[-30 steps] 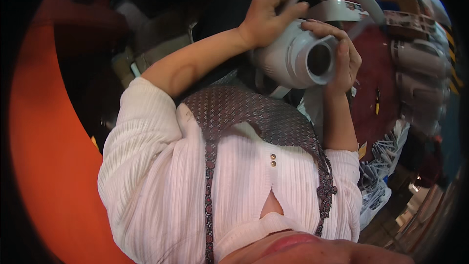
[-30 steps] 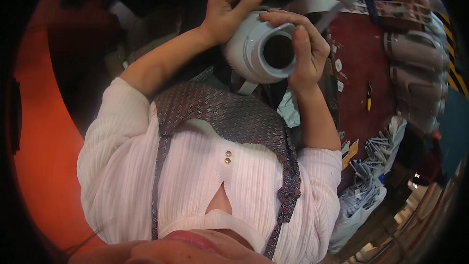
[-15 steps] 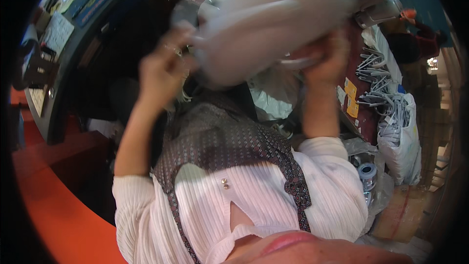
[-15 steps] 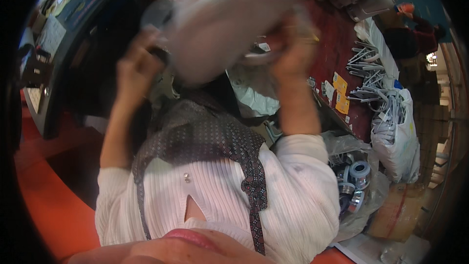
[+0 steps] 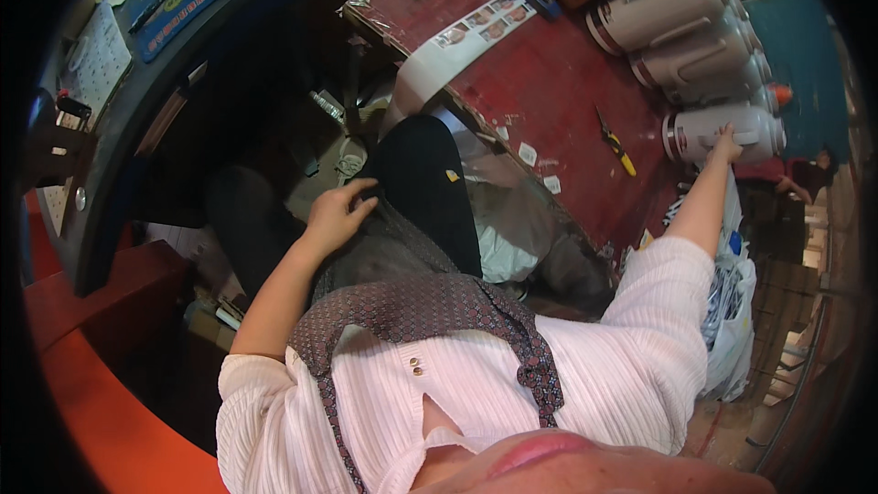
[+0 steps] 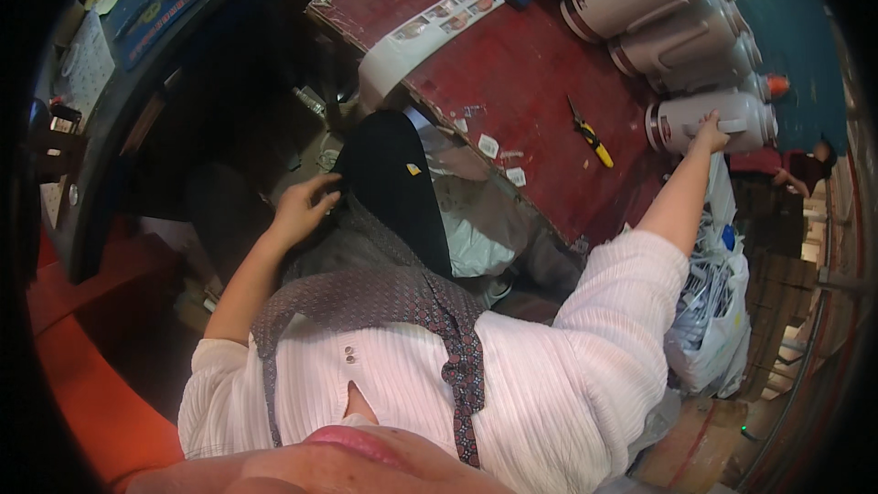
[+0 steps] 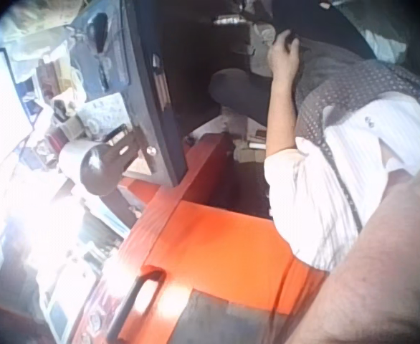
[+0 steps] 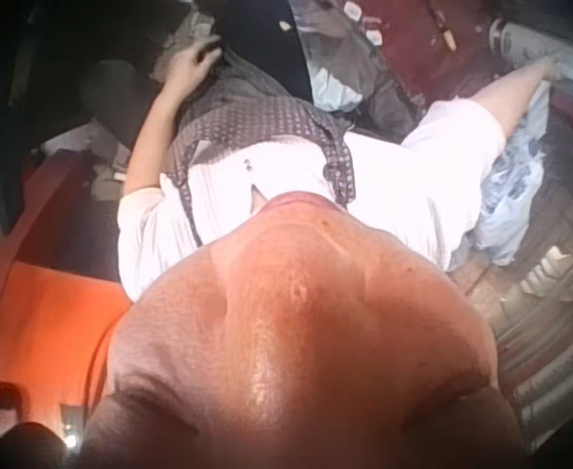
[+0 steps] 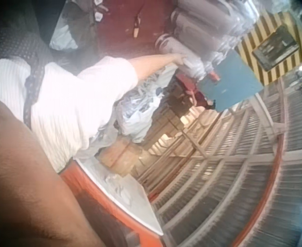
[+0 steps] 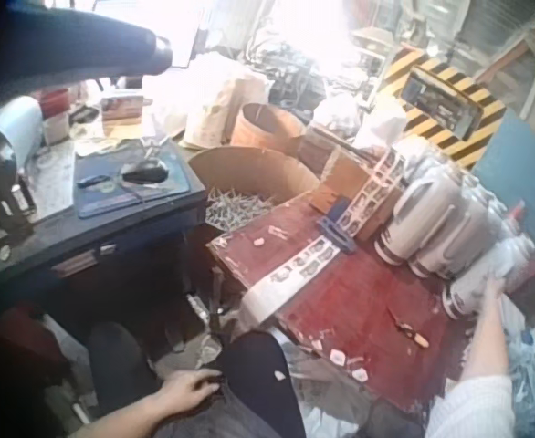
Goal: The person assembles electric kettles by inserting heating elements, attaching lids, and applying labels. They handle multiple kettles one at a time, using a screwdriver to secure internal components and placing finished units on a nearby table.
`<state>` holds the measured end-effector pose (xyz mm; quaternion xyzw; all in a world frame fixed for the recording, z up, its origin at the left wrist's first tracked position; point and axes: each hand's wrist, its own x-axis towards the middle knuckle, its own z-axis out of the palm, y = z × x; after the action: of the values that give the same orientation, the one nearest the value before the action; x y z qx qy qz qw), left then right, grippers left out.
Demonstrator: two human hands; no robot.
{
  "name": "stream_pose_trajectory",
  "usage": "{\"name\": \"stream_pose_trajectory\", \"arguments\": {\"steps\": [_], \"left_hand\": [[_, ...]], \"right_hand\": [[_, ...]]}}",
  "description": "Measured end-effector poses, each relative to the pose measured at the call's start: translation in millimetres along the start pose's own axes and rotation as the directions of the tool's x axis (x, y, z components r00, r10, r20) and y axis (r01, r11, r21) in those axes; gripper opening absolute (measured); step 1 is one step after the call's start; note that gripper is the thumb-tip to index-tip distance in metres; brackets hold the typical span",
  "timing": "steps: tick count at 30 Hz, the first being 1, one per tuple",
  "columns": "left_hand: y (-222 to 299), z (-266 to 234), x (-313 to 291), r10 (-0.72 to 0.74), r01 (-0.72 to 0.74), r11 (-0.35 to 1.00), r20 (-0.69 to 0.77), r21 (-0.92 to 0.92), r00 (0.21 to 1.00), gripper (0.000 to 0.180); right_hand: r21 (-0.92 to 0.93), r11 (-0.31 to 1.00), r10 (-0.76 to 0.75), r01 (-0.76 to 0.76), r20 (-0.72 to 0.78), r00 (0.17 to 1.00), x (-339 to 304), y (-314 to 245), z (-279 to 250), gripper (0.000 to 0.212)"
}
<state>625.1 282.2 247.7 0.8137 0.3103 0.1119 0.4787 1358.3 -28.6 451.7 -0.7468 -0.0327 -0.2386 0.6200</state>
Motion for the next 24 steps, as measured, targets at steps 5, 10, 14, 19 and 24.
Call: {"name": "stream_pose_trajectory", "arguments": {"steps": [5,10,14,19,24], "left_hand": [[4.1,9.3,10.0,0.045,-0.047,0.999,0.168,0.005,0.985,0.037],[11.3,8.8,19.9,-0.021,0.014,1.0,0.319,0.022,0.947,0.038],[13.4,6.0,17.8,-0.048,0.04,0.999,0.302,0.031,0.952,0.038],[12.4,6.0,13.2,-0.014,-0.003,0.998,0.283,0.059,0.959,0.039],[14.0,7.4,5.0,-0.006,-0.026,0.994,0.287,0.107,0.958,0.04]], "right_hand": [[-0.289,0.446,-0.837,0.847,0.201,0.509,-188.3,-58.7,77.0,0.077],[0.231,0.655,-0.577,0.72,0.768,0.278,-412.4,-79.2,197.6,0.04],[0.013,0.79,-0.311,0.613,0.87,0.382,-443.9,-65.9,239.8,0.045],[-0.061,0.944,-0.022,0.325,0.969,0.245,-406.0,-48.8,279.3,0.039],[-0.043,0.96,-0.025,0.276,0.971,0.237,-411.8,-47.7,292.8,0.043]]}}
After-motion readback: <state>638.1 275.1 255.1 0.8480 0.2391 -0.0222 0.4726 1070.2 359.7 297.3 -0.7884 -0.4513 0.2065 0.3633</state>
